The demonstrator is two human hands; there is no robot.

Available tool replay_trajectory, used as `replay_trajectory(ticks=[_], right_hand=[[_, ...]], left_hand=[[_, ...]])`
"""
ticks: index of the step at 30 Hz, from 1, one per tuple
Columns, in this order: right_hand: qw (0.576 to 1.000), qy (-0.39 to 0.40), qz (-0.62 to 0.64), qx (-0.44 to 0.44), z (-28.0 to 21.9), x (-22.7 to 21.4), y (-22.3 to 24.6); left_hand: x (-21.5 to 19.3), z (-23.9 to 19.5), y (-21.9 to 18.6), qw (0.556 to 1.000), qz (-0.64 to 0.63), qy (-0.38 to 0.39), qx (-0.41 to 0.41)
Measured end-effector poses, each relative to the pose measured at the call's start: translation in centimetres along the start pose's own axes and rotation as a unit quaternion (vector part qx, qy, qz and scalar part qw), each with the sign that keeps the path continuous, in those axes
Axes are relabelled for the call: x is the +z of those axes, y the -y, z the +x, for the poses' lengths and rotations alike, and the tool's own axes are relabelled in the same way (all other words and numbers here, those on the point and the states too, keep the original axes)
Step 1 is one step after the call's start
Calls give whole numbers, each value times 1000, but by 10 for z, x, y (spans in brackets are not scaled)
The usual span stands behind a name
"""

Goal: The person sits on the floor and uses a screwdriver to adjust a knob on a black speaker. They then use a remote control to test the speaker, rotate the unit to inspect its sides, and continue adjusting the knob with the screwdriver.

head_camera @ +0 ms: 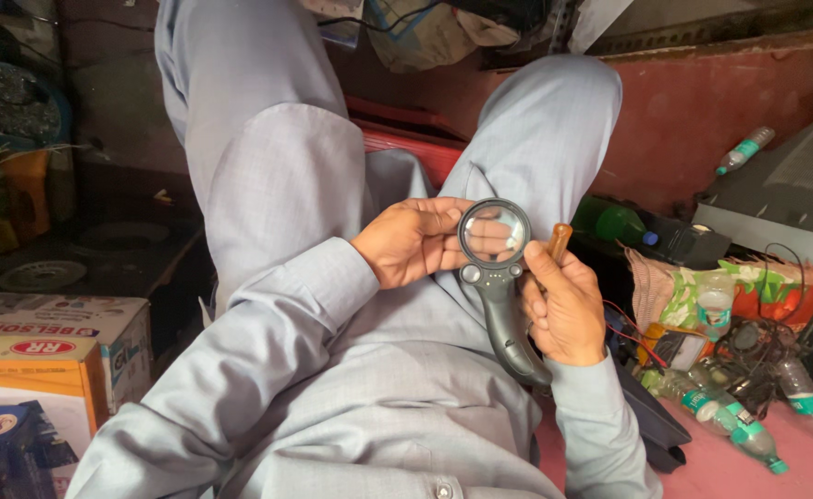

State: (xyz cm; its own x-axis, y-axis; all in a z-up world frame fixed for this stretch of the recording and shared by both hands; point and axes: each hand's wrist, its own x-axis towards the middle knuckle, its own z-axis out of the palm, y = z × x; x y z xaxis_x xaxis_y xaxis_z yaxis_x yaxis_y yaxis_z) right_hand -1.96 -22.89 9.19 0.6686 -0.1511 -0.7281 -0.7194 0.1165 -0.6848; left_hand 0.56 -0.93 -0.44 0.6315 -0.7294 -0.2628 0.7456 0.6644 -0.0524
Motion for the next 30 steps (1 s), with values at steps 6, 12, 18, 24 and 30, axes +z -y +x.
replay_trajectory(ticks=[6, 12, 18, 24, 30], right_hand=[[999, 28, 28, -16, -1, -6, 0], [998, 36, 23, -35, 3, -12, 0], [995, 71, 56, -30, 11, -21, -4], [992, 112, 48, -40, 13, -25, -4], [993, 104, 43, -33, 11, -23, -2]], left_hand=[[1, 1, 5, 999, -17, 41, 13], [2, 1, 5, 999, -21, 45, 19], [7, -2, 6, 998, 23, 54, 33], [10, -1, 5, 996, 49, 65, 43], [7, 0, 7, 995, 57, 69, 49]])
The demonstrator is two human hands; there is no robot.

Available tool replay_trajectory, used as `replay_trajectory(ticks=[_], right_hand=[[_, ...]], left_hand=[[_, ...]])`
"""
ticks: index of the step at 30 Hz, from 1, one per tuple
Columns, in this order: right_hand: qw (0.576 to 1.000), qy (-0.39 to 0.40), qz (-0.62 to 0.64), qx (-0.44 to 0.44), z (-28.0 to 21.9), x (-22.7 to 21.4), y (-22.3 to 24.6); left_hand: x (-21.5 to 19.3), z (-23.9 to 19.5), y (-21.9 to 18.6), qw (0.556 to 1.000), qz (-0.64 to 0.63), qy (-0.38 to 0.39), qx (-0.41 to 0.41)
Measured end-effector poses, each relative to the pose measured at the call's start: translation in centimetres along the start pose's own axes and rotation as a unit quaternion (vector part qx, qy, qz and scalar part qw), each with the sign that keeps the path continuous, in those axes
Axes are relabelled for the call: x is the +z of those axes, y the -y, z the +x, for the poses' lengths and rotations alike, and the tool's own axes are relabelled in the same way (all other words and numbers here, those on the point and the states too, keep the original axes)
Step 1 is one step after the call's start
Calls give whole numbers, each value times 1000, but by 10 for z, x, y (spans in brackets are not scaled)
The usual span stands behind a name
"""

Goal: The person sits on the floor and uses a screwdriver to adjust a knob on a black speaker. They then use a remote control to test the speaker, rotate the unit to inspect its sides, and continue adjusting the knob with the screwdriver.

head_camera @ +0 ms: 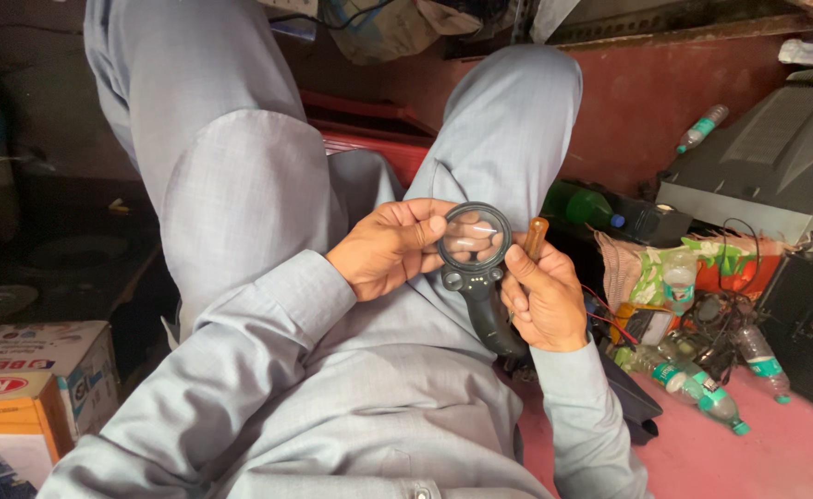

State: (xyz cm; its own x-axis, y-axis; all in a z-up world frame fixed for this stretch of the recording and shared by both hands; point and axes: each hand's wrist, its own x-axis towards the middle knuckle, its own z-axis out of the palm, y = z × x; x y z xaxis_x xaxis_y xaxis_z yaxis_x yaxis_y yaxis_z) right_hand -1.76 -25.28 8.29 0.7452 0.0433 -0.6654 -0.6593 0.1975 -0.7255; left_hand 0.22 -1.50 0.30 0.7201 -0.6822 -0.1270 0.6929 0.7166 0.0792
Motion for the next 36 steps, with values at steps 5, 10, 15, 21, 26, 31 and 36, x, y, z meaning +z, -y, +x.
replay_trajectory(ticks=[5, 10, 15, 21, 26, 31, 36], right_hand=[[1000, 19, 11, -8, -1, -1, 0], [1000, 10, 5, -4, 0, -1, -1], [999, -38, -3, 16, 0, 3, 0], [997, -53, -51, 39, 0, 8, 5], [997, -51, -43, 41, 0, 13, 8], [997, -51, -16, 54, -1, 16, 12], [998, -22, -13, 62, 3, 14, 10]], left_hand=[[-4, 1, 3, 1000, -12, -11, -6], [-6, 2, 4, 999, -20, -25, -7], [-4, 1, 2, 999, -25, -33, -18], [-4, 2, 1, 998, -47, -43, -23], [-7, 3, 3, 997, -59, -38, -23], [-7, 3, 2, 997, -53, -42, -23], [-6, 0, 0, 996, -25, -75, -29]])
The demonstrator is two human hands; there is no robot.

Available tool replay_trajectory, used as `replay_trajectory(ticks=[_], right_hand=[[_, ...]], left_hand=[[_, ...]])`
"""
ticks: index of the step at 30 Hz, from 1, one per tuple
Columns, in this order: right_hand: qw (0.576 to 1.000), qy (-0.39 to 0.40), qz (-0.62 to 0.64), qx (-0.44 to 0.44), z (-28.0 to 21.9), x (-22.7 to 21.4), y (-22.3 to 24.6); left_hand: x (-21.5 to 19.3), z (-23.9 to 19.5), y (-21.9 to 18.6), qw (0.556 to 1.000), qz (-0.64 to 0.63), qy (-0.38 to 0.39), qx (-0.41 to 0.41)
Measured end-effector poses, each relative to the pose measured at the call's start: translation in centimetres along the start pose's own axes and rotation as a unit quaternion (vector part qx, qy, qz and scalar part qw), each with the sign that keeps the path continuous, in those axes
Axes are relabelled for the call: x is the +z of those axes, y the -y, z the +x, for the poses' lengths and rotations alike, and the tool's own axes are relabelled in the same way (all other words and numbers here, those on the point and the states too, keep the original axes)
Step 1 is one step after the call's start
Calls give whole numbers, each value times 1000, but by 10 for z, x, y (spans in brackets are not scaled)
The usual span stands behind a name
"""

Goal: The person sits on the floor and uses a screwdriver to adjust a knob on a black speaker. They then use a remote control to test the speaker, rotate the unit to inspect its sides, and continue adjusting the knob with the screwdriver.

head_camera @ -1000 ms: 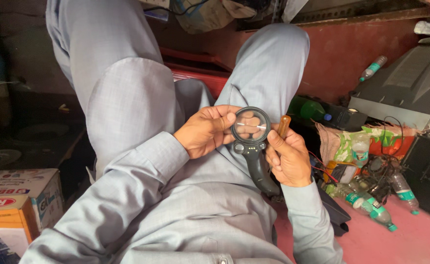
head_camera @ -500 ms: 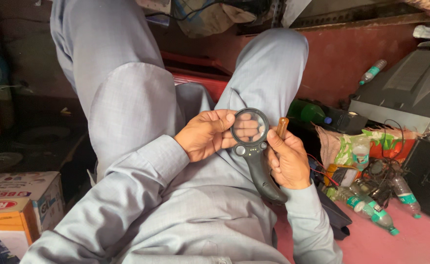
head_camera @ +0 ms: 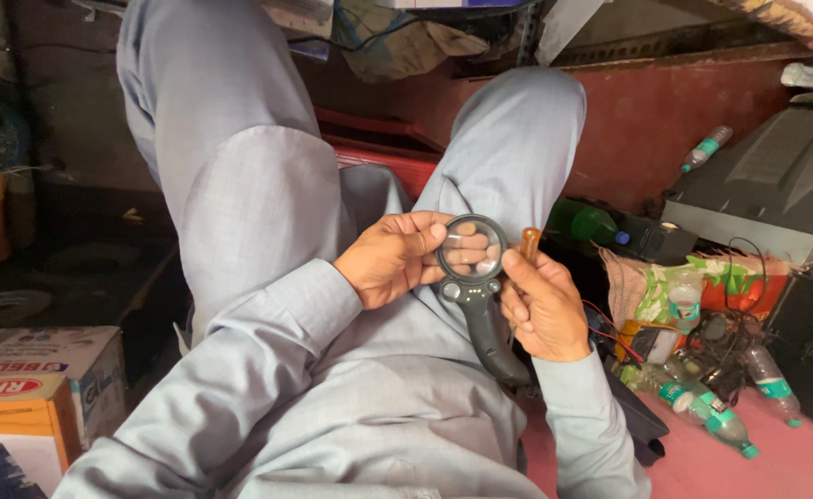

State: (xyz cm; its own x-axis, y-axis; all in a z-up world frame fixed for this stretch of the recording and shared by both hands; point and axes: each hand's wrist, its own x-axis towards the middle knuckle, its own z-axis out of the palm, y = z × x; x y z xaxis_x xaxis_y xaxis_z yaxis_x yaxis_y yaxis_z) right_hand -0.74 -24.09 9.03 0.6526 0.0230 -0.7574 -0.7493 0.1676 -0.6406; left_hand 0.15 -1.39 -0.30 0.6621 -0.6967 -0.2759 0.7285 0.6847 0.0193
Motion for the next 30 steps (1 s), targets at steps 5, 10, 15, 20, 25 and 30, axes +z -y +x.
replay_trajectory(ticks=[5, 10, 15, 20, 25, 30], right_hand=[[998, 47, -38, 6, 3, -2, -3], [998, 25, -63, 13, 2, 5, -5], [998, 27, -53, -18, 1, 11, -5], [997, 54, -52, -10, 1, 13, -6], [997, 53, -56, -3, 1, 17, -9], [990, 41, -123, -58, 0, 27, -10]], left_hand=[[-8, 0, 1, 999, 31, -9, 2], [-14, -1, 1, 998, 58, -25, 0], [-12, -3, 0, 998, 54, -34, 14], [-17, -5, -1, 997, 77, -23, 17], [-16, -9, -2, 995, 90, -34, 25], [-8, -15, -9, 993, 80, -47, 71]])
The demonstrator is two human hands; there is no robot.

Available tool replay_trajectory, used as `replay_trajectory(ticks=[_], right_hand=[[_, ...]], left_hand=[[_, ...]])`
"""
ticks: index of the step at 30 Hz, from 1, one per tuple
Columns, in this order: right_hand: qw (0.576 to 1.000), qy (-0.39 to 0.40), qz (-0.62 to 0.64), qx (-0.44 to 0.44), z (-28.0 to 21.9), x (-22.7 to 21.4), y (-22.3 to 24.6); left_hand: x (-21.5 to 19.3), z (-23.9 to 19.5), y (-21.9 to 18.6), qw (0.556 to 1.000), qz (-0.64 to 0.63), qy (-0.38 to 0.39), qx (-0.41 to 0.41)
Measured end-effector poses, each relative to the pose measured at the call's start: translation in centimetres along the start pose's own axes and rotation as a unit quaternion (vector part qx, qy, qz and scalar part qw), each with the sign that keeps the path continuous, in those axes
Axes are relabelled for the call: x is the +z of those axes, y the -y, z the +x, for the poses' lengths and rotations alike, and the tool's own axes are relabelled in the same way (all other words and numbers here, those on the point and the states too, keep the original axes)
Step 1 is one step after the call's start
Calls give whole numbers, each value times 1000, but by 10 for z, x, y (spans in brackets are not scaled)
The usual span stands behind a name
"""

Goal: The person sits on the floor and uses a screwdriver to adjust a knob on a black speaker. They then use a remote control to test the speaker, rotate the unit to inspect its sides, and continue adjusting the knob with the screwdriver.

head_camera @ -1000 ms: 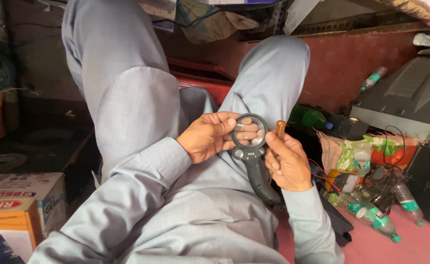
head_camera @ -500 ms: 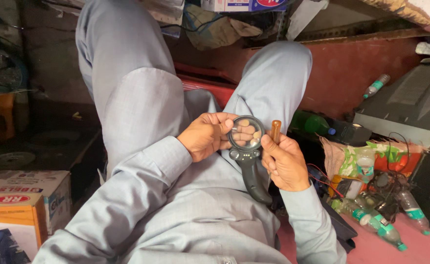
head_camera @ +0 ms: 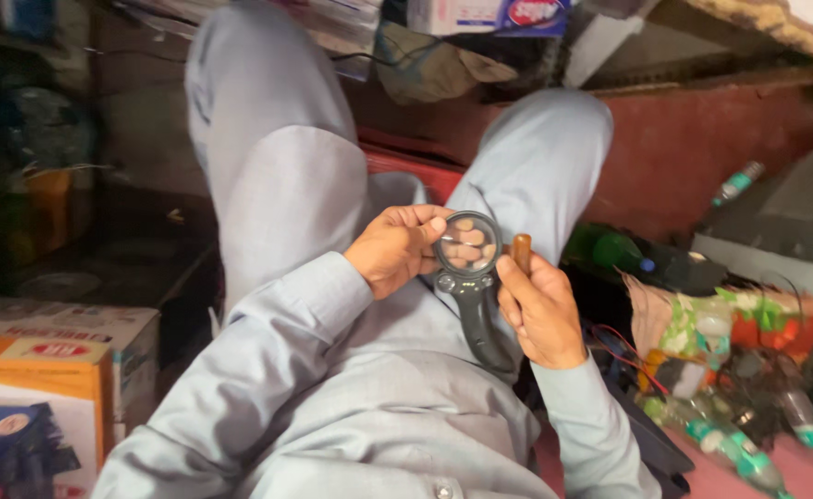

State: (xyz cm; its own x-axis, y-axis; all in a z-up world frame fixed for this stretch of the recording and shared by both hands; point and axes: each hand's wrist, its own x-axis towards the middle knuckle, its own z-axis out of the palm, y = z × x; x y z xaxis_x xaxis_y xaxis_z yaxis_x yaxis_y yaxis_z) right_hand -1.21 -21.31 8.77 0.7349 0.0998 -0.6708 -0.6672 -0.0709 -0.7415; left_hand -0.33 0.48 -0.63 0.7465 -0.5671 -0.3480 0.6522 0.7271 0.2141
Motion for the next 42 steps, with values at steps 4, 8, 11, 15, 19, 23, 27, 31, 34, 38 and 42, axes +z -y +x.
replay_trajectory(ticks=[4, 8, 11, 15, 19, 23, 27, 31, 34, 38, 42], right_hand=[[973, -1, -215, -87, -14, 12, 5], [923, 5, -370, -109, -13, 17, 2], [910, 0, -398, -112, -6, 16, -5], [879, -5, -461, -120, 19, 18, -7], [856, 24, -494, -151, 33, 22, -3], [867, 76, -462, -169, 36, 29, 2], [858, 74, -494, -122, 33, 36, 15], [846, 71, -516, -111, 33, 48, 27], [871, 82, -461, -148, 35, 55, 27], [936, 130, -290, -149, 46, 73, 28], [957, 165, -152, -185, 74, 103, 43]], left_hand=[[-2, -1, -6, 994, -35, -103, 23], [-11, 7, 3, 988, -9, -136, 69], [-14, 16, 17, 959, 154, -153, 180], [-26, 26, 22, 923, 208, -175, 271], [-30, 29, 23, 900, 229, -244, 281], [-32, 26, 19, 857, 268, -292, 329], [-34, 15, 7, 885, 189, -252, 342], [-29, -6, -19, 919, 31, -191, 344], [-21, -26, -37, 914, 33, -180, 361], [-11, -52, -56, 938, 17, -128, 321], [-8, -61, -62, 944, -29, -104, 311]])
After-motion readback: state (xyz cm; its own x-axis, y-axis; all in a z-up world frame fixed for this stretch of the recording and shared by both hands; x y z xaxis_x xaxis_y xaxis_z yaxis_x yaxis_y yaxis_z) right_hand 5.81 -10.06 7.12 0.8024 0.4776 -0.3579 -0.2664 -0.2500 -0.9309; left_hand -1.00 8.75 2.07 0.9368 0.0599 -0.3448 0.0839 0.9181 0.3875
